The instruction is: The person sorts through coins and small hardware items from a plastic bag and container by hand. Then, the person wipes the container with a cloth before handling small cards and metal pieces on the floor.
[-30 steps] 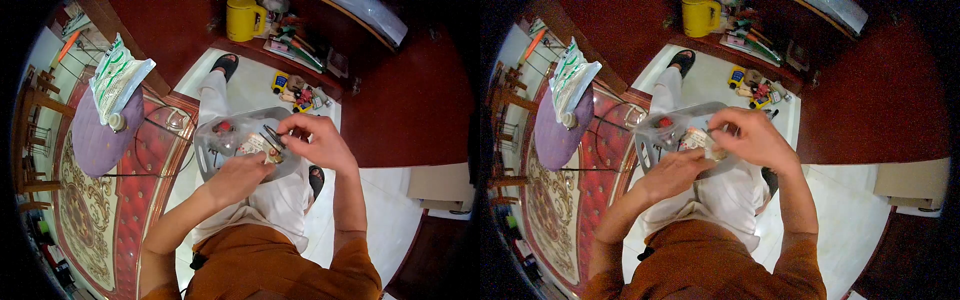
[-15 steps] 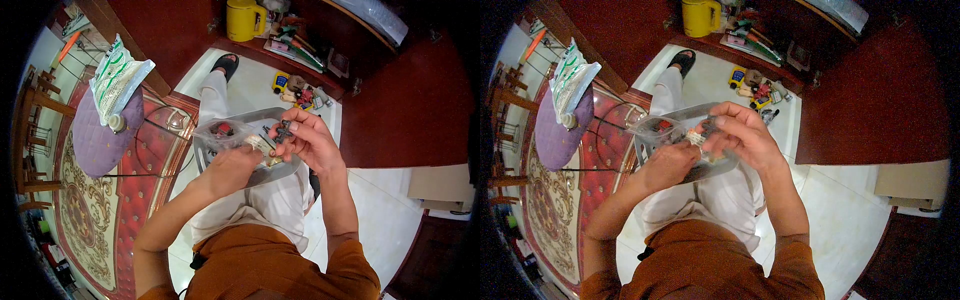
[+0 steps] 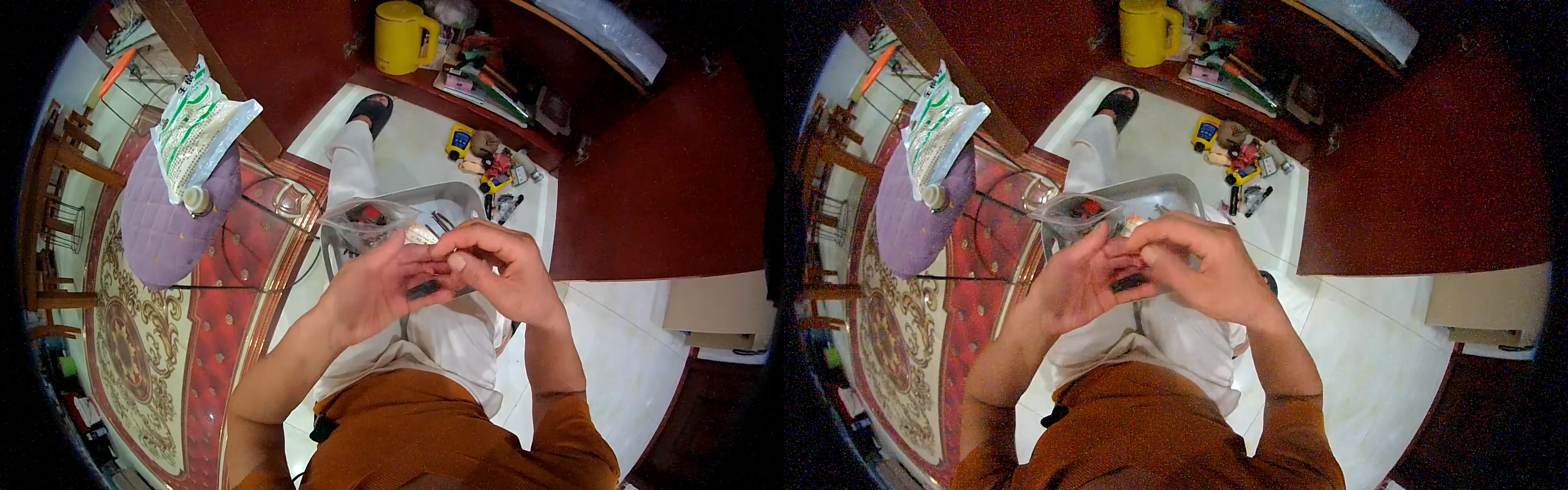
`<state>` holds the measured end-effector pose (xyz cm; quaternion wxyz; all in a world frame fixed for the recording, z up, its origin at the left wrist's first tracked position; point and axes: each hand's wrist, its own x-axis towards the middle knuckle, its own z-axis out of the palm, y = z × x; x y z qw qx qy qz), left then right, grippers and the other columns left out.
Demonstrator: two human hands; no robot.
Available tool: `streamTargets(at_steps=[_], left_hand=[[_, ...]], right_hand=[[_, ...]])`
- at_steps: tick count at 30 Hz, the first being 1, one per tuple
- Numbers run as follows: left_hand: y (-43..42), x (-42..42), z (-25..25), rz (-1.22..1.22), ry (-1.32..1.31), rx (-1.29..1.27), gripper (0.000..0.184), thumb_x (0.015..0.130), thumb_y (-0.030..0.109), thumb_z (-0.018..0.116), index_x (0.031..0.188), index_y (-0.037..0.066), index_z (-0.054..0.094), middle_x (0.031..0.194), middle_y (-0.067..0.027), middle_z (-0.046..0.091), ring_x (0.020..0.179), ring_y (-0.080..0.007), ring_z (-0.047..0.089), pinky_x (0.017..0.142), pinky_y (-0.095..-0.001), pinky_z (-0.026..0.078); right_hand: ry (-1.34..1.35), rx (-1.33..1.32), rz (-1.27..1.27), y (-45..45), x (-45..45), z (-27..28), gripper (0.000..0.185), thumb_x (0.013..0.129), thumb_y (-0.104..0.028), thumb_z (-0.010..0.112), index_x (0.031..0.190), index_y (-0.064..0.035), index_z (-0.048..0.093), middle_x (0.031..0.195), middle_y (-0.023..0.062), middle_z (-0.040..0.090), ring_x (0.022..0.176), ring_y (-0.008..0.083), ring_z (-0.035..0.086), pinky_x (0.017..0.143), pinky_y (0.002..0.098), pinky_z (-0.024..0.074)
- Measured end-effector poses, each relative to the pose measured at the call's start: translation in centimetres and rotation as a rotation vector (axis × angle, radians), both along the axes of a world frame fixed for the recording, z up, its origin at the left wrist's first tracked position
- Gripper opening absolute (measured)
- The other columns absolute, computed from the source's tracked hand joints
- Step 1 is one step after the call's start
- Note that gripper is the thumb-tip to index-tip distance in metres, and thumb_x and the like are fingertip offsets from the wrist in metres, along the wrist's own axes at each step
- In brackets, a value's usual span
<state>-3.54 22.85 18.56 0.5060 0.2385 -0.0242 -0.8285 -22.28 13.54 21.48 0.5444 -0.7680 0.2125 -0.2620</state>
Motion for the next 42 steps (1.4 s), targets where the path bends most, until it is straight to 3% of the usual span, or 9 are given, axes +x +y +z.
streamTargets(at_steps=[4,7,13,15,24,28,30,39,42], left_hand=[[0.8,-0.3,1.7,-0.002,0.003,0.086,0.044,0.104,0.030,0.045,0.128,-0.006,0.054,0.121,-0.0164,0.058,0.109,-0.0307,0.062,0.096,-0.0362,0.050],[2.9,0.5,3.0,0.054,-0.305,-0.191,0.033,0.103,0.019,0.048,0.126,-0.004,0.055,0.116,-0.0146,0.060,0.104,-0.0259,0.062,0.093,-0.0331,0.049],[1.2,2.7,5.7,0.368,-1.487,-0.672,0.022,0.094,-0.002,0.050,0.113,0.000,0.061,0.105,-0.0119,0.065,0.095,-0.0226,0.062,0.087,-0.0322,0.049],[0.0,3.6,5.3,0.300,-1.844,-0.878,0.027,0.084,-0.007,0.052,0.108,0.002,0.061,0.099,-0.0140,0.062,0.094,-0.0306,0.062,0.083,-0.0356,0.049],[-1.5,3.8,5.7,-0.288,-2.091,-0.905,0.031,0.076,-0.004,0.058,0.107,0.002,0.061,0.106,-0.0155,0.063,0.101,-0.0362,0.062,0.084,-0.0379,0.051],[-0.9,3.1,5.3,0.114,-2.172,-1.014,0.030,0.077,0.000,0.059,0.106,0.004,0.063,0.108,-0.0136,0.064,0.097,-0.0349,0.063,0.084,-0.0390,0.052],[0.0,2.6,6.3,0.121,-2.147,-0.989,0.031,0.076,0.000,0.060,0.106,0.006,0.065,0.109,-0.0124,0.064,0.095,-0.0337,0.063,0.083,-0.0387,0.053],[-0.4,0.3,-2.4,-0.443,-2.103,-1.165,0.009,0.076,0.011,0.061,0.084,0.007,0.064,0.088,-0.0087,0.057,0.092,-0.0269,0.064,0.075,-0.0390,0.054],[-0.5,0.0,-3.5,-0.270,-2.155,-1.310,0.009,0.075,0.008,0.061,0.079,0.005,0.068,0.088,-0.0096,0.061,0.087,-0.0264,0.065,0.070,-0.0361,0.054]], right_hand=[[0.072,0.214,-0.200,-0.2,-0.2,0.3,0.019,0.095,-0.008,0.060,0.110,0.0021,0.064,0.097,0.0057,0.066,0.083,0.0090,0.059,0.070,0.0239,0.0501],[0.056,0.168,-0.136,-0.1,0.5,0.1,0.024,0.095,-0.006,0.057,0.118,0.0008,0.063,0.097,0.0047,0.066,0.084,0.0097,0.060,0.072,0.0243,0.0498],[0.213,-0.075,0.002,1.0,3.1,0.2,0.044,0.093,-0.009,0.056,0.136,-0.0118,0.047,0.106,0.0204,0.064,0.091,0.0414,0.063,0.077,0.0460,0.0514],[0.229,-0.199,-0.038,1.2,3.4,-0.4,0.033,0.092,-0.006,0.056,0.125,-0.0069,0.056,0.101,0.0157,0.067,0.084,0.0294,0.066,0.074,0.0369,0.0518],[0.173,-0.247,-0.079,1.5,3.1,0.0,0.019,0.088,0.001,0.059,0.105,-0.0014,0.067,0.093,0.0129,0.070,0.078,0.0232,0.068,0.070,0.0307,0.0523],[0.089,-0.265,-0.221,0.6,2.3,-0.6,0.019,0.086,0.003,0.060,0.103,-0.0014,0.069,0.091,0.0116,0.070,0.080,0.0184,0.068,0.070,0.0294,0.0524],[0.163,-0.271,-0.249,-0.3,1.1,-0.7,0.018,0.087,-0.003,0.061,0.104,-0.0031,0.067,0.096,0.0133,0.070,0.081,0.0289,0.069,0.072,0.0355,0.0546],[0.314,-0.436,-0.257,-0.7,-1.0,-2.4,0.017,0.086,-0.004,0.062,0.102,-0.0060,0.068,0.094,0.0114,0.070,0.077,0.0298,0.068,0.068,0.0363,0.0550],[0.308,-0.563,-0.291,-0.9,-1.5,-2.4,0.020,0.083,0.002,0.065,0.102,-0.0025,0.069,0.090,0.0130,0.070,0.071,0.0236,0.067,0.061,0.0300,0.0521]])
